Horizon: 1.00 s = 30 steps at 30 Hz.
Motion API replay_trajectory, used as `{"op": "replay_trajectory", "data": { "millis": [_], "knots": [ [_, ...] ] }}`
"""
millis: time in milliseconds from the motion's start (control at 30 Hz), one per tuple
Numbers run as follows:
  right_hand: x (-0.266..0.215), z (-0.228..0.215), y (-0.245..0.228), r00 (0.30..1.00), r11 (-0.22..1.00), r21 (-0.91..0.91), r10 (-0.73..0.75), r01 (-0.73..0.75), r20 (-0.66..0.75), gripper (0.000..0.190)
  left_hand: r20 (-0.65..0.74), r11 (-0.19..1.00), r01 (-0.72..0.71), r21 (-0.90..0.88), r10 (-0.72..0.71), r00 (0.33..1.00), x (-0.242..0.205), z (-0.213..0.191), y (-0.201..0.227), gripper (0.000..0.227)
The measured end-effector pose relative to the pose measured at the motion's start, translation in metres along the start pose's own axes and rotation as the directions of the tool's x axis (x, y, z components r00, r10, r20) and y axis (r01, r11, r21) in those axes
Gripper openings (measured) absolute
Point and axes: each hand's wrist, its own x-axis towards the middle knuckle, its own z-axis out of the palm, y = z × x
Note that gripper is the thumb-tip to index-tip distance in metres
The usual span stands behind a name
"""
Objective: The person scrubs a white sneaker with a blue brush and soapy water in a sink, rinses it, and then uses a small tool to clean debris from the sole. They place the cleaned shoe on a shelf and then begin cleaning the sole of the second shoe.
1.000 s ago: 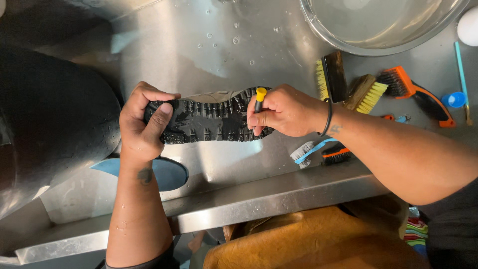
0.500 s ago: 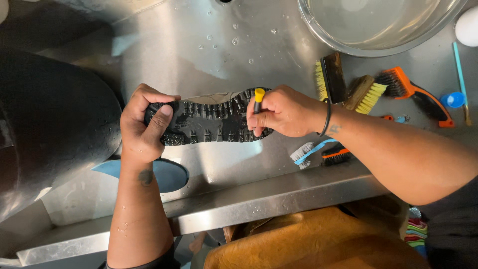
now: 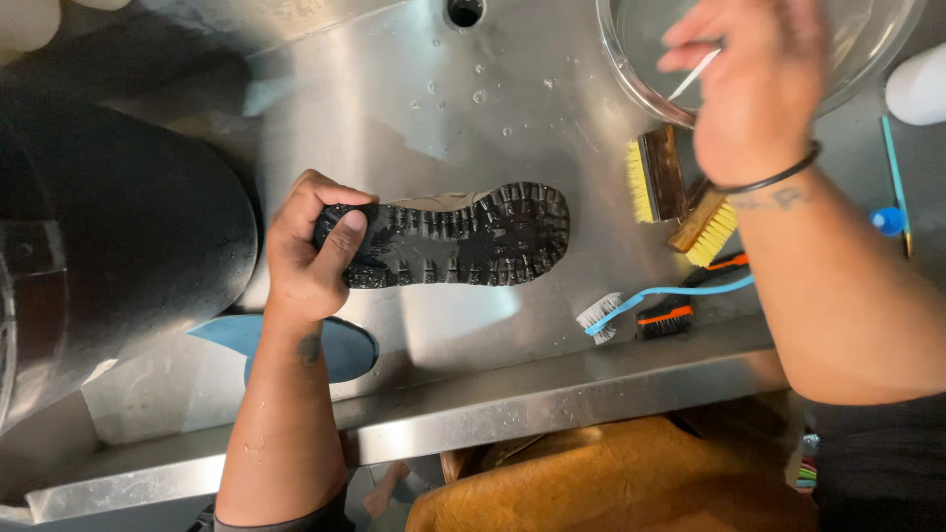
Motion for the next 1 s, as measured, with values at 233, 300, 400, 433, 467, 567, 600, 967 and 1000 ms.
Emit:
{"op": "replay_trajectory", "data": {
  "millis": [233, 300, 400, 433, 467, 567, 600, 967, 1000],
  "knots": [
    [0.027, -0.03, 0.005, 0.69, 0.578, 0.643, 0.717, -0.503, -0.104, 0.011, -0.098, 0.995, -0.102, 0.023, 0.103, 0.99, -0.003, 0.012, 0.015, 0.033],
    [0.008, -0.016, -0.021, 0.777, 0.537, 0.65, 0.615, -0.537, 0.135, 0.019, -0.126, 0.992, -0.119, 0.039, 0.123, 0.984, -0.004, 0.014, 0.016, 0.036],
    [-0.032, 0.02, -0.057, 0.853, 0.493, 0.716, 0.117, -0.495, 0.509, 0.022, -0.138, 0.991, -0.116, 0.061, 0.123, 0.983, -0.006, 0.014, 0.015, 0.024],
    [-0.045, 0.033, -0.061, 0.803, 0.647, 0.573, 0.104, -0.503, 0.587, 0.021, -0.14, 0.991, -0.113, 0.07, 0.122, 0.983, -0.007, 0.015, 0.015, 0.023],
    [-0.057, 0.045, -0.064, 0.744, 0.777, 0.412, 0.105, -0.476, 0.66, 0.021, -0.142, 0.991, -0.111, 0.08, 0.121, 0.982, -0.007, 0.015, 0.015, 0.022],
    [-0.043, 0.044, -0.063, 0.851, 0.951, 0.188, 0.117, -0.244, 0.512, 0.034, -0.141, 0.992, -0.097, 0.086, 0.108, 0.984, -0.008, 0.013, 0.016, 0.018],
    [-0.033, 0.035, -0.049, 0.851, 0.952, 0.187, 0.115, -0.241, 0.512, 0.034, -0.144, 0.991, -0.099, 0.086, 0.111, 0.983, -0.008, 0.013, 0.016, 0.018],
    [-0.004, 0.007, -0.042, 0.97, 0.855, 0.48, 0.24, -0.197, -0.029, 0.039, -0.058, 0.979, -0.195, 0.065, 0.199, 0.978, -0.008, 0.009, 0.025, 0.019],
    [-0.016, 0.02, -0.047, 0.971, 0.855, 0.479, 0.238, -0.198, -0.024, 0.039, -0.063, 0.979, -0.192, 0.067, 0.196, 0.979, -0.008, 0.01, 0.024, 0.019]
  ]
}}
